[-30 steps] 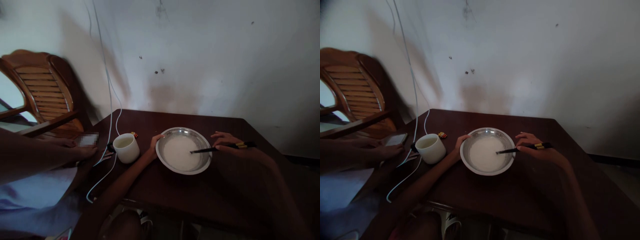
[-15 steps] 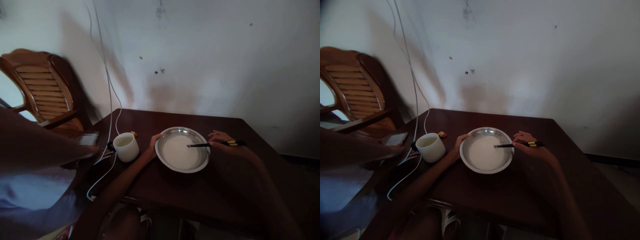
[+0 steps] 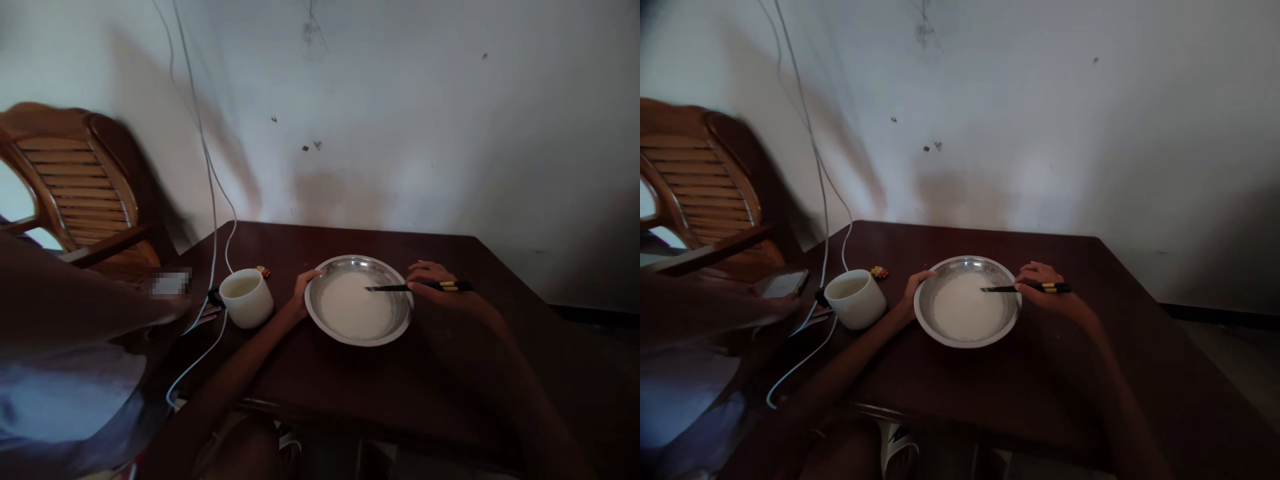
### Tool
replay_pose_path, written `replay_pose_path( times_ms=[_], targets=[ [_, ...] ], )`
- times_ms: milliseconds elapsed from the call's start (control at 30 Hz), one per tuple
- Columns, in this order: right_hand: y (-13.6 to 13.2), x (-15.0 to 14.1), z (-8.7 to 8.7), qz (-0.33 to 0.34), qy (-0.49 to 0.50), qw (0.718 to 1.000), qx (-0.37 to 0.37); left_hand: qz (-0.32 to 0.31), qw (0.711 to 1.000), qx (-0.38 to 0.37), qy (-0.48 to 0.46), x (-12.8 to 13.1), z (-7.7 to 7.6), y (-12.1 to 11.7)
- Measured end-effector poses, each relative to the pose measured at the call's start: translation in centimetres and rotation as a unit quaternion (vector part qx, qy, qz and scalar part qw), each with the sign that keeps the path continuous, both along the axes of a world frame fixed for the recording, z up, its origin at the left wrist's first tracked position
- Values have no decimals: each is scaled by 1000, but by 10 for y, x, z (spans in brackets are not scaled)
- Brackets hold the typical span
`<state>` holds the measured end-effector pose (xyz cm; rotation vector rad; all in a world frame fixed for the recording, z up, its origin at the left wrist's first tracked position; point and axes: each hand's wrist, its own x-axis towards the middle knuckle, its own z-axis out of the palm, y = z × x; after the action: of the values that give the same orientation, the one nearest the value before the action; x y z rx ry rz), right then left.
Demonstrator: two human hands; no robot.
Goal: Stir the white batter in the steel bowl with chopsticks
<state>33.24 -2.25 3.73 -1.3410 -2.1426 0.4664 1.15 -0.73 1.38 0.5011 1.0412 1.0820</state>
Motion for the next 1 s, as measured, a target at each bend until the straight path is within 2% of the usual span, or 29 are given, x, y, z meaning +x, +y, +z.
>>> replay_pose_path(
  times_ms=[100,200,300,367,467,567,633,700,800,900,1000],
  targets=[
    [-11,5,14,74,-6,996,-55,8,1000,5,0,-2,-5,2],
    [-15,-21,12,123,-10,989,-85,11,1000,4,-11,-1,-4,3],
    [-8,-42,0,92,-1,994,-58,5,1000,-1,-7,1,0,1],
    [-3,-36,-3,58,10,998,-36,2,1000,0,-1,1,2,0],
    [-5,-7,6,42,20,998,-35,-4,1000,-2,-6,0,2,0],
    [-14,6,18,85,14,994,-67,-7,1000,-9,-13,-2,-1,1],
    [-17,-5,18,110,4,992,-68,-6,1000,-9,-15,-2,-1,1],
    [-16,-25,10,108,-4,993,-44,-7,1000,-10,-20,-3,-2,1],
    [-7,-44,-7,54,-4,998,14,-4,999,-4,-32,-2,-3,1],
    [1,-27,-11,-11,7,999,48,-3,1000,-2,-30,-1,-4,1],
    [-3,5,4,0,13,1000,5,-4,1000,-5,-27,-1,-4,1]
  ],
)
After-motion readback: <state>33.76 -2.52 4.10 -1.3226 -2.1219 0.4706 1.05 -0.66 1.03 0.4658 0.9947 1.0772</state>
